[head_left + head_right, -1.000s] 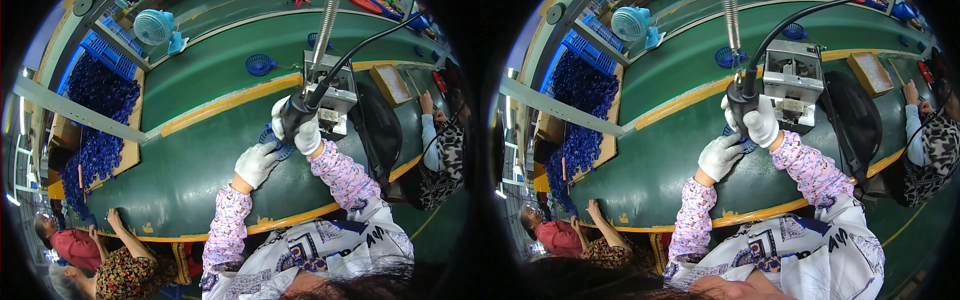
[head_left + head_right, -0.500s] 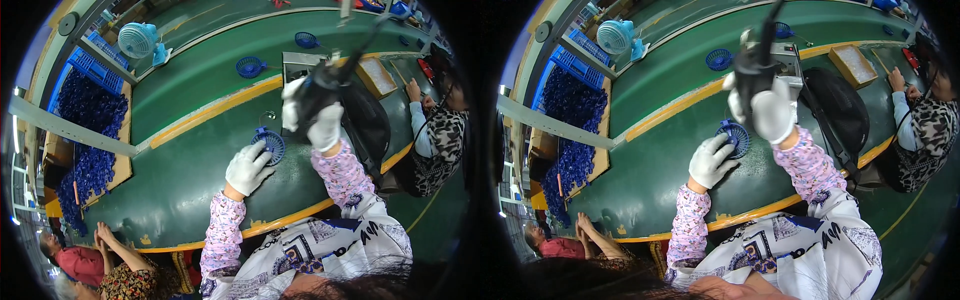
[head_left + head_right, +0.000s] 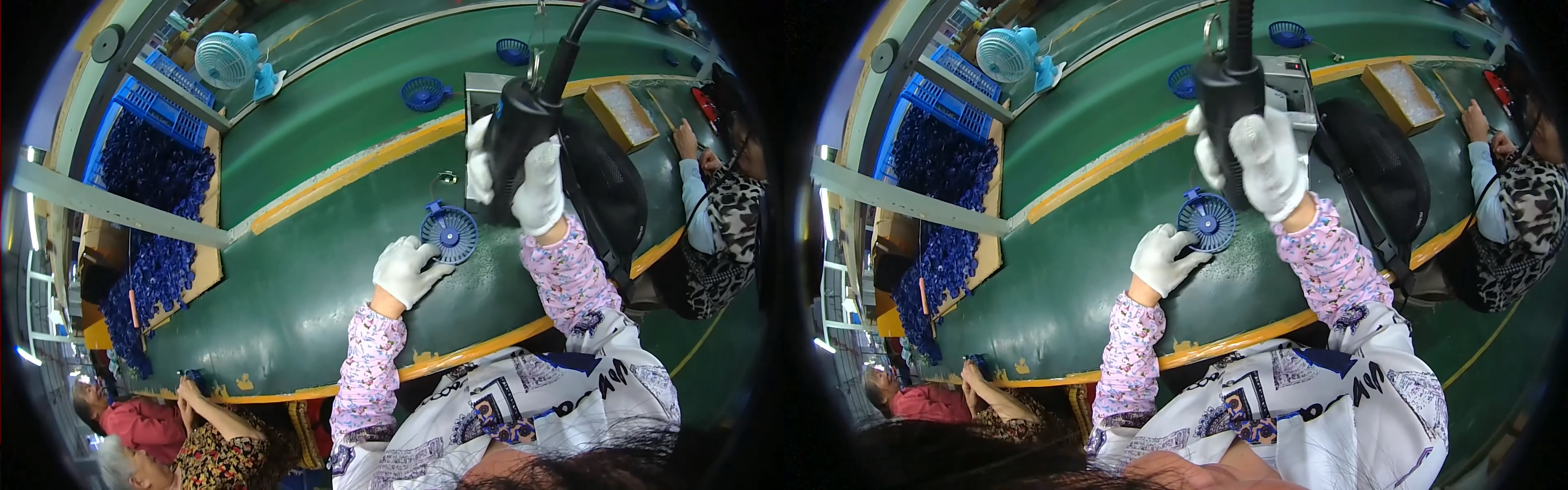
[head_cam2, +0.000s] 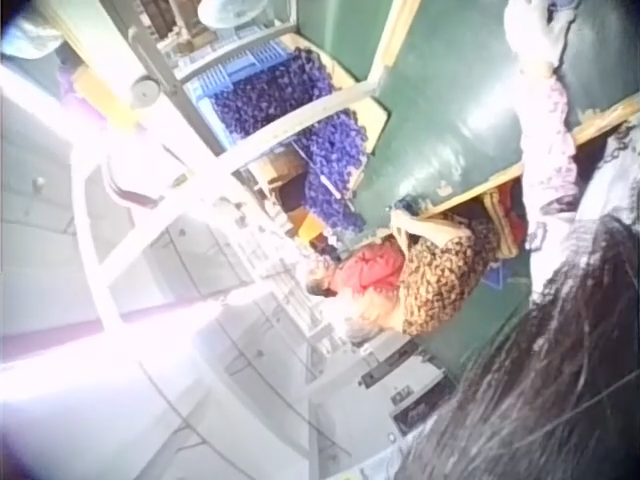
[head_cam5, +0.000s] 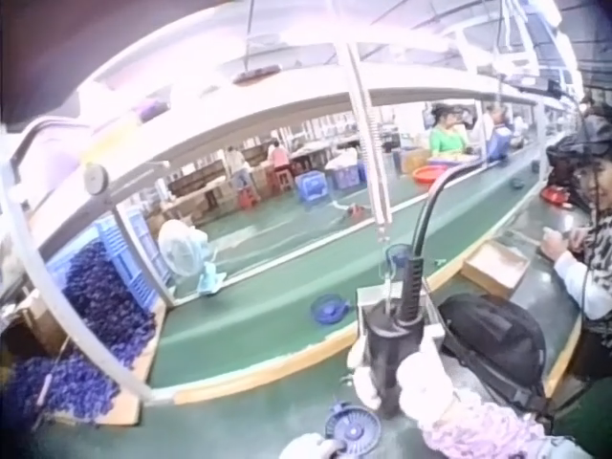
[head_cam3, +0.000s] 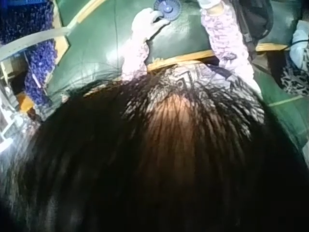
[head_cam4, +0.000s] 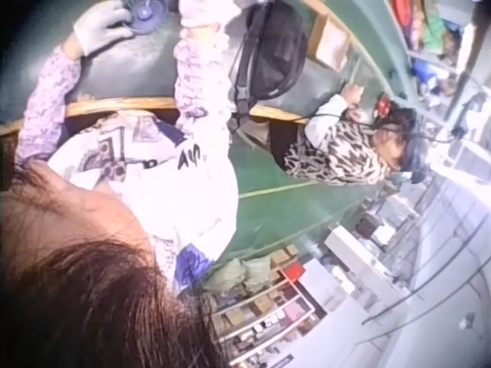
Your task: The person assembles small fan covers by positioning components and fastening them using an electric screwdriver, and pours screws from a plastic bag into an automatic screw feeder.
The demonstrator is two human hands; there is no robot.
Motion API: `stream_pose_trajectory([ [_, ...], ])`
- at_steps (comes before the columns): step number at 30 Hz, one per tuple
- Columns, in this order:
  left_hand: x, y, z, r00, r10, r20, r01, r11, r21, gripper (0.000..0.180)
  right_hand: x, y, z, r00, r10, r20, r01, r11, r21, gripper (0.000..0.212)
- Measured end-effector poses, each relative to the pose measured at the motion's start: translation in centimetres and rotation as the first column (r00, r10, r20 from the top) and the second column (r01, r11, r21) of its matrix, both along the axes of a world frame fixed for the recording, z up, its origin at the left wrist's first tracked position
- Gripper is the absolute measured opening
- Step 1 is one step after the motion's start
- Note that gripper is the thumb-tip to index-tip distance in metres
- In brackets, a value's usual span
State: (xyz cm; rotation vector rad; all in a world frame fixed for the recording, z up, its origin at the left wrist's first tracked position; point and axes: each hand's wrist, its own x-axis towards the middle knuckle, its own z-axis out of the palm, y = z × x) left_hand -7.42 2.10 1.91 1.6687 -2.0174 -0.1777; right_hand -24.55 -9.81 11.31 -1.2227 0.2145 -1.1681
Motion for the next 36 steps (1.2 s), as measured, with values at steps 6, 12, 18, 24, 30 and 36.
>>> stream_pose_trajectory([
  [6,-0.3,-0.1,-0.3,0.999,-0.021,0.038,0.021,1.000,-0.004,0.029,3.8,3.0,-3.0,0.974,0.214,0.075,-0.223,0.966,0.130,0.079],
  [12,-0.3,-0.3,-0.4,0.997,-0.028,-0.073,0.020,0.994,-0.104,0.029,4.3,2.8,-4.3,0.977,0.171,-0.124,-0.180,0.982,-0.059,0.082],
  [18,-0.4,-0.2,-0.5,0.999,-0.047,-0.028,0.045,0.997,-0.057,0.030,4.8,2.8,-5.1,0.963,0.267,0.042,-0.270,0.950,0.154,0.084],
  [24,-0.4,0.0,-0.2,1.000,-0.026,-0.010,0.027,0.999,0.036,0.030,5.1,2.9,-5.6,0.940,0.320,0.115,-0.335,0.931,0.146,0.078],
  [30,0.8,-0.1,-0.9,0.991,0.114,-0.070,-0.119,0.991,-0.066,0.024,3.2,2.3,-2.1,0.985,0.170,0.043,-0.174,0.976,0.129,0.079],
  [36,5.4,-0.3,-1.6,0.752,0.572,-0.329,-0.635,0.762,-0.129,0.050,-2.0,0.2,1.0,0.971,-0.105,0.213,0.136,0.982,-0.134,0.078],
])
